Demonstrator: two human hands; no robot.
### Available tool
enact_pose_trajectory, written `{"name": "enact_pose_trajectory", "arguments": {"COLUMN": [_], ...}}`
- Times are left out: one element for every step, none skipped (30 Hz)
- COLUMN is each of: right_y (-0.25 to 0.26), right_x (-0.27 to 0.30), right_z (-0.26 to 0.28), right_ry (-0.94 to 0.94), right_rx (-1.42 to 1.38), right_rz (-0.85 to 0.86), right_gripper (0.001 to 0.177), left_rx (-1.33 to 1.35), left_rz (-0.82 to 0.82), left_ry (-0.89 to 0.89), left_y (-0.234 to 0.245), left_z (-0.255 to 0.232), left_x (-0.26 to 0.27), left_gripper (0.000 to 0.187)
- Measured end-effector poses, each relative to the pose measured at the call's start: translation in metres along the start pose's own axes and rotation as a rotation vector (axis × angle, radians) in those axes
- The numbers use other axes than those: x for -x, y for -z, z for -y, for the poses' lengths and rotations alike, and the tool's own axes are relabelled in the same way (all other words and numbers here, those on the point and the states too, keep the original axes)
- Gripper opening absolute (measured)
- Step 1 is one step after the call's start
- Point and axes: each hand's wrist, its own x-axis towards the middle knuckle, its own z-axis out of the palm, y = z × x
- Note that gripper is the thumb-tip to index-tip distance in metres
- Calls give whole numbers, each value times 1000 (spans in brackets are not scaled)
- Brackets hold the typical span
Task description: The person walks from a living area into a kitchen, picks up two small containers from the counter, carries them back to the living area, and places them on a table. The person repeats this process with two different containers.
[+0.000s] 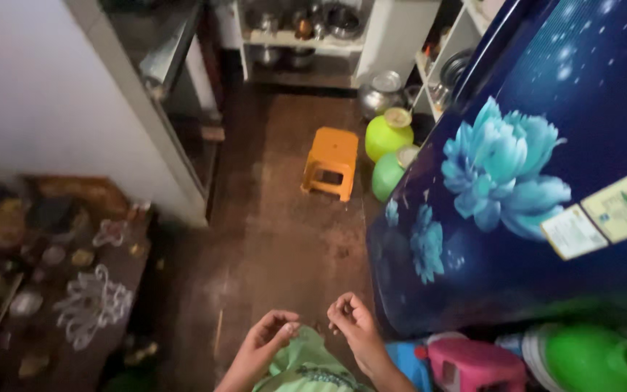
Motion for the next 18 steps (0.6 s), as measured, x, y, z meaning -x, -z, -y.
{"name": "enact_pose_trajectory", "arguments": {"right_y": [3, 7, 11, 16, 19, 26, 32, 38, 43, 45, 49, 52, 52, 52, 48, 46, 43, 39], "right_x": [-19, -32, -48, -60, -72, -86, -99, -112, -126, -138, -154, -165, -173, -181, -189, -202, -214, -221], "right_z": [7, 13, 20, 26, 31, 37, 42, 46, 50, 49, 51, 52, 52, 54, 54, 58, 61, 62], "right_ry": [12, 34, 56, 71, 67, 67, 67, 61, 54, 39, 83, 118, 153, 118, 83, 60, 49, 30], "right_rx": [-16, -20, -24, -25, -32, -32, -32, -21, -11, -10, 9, 21, 34, 4, -26, -50, -62, -74], "right_rz": [-8, -15, -23, -36, -45, -52, -59, -63, -67, -65, -57, -57, -56, -59, -63, -61, -41, -20], "right_gripper": [14, 13, 13, 12, 13, 13, 14, 14, 14, 15, 14, 13, 12, 12, 13, 14, 14, 14], "left_rx": [15, 34, 54, 31, 7, -12, 44, 105, 166, 99, 32, -38, -55, -66, -77, -86, -94, -100], "left_rz": [6, 11, 15, 4, -7, -15, -23, -39, -57, -36, -14, 8, 34, 71, 108, 83, 58, 29], "left_ry": [-3, 8, 19, 44, 70, 88, 107, 124, 141, 103, 66, 41, 24, -6, -36, 12, 59, 112], "left_y": [-1, -4, -5, -8, -8, -12, -16, -19, -23, -24, -25, -23, -20, -20, -18, -15, -10, -4], "left_z": [-13, -23, -34, -44, -55, -64, -72, -76, -79, -81, -82, -81, -80, -79, -78, -79, -80, -81], "left_x": [-21, -36, -50, -62, -75, -93, -110, -124, -139, -156, -177, -188, -192, -202, -210, -221, -229, -237], "left_gripper": [29, 28, 27, 27, 26, 26, 25, 24, 24, 24, 25, 26, 26, 26, 26, 26, 27, 27]}}
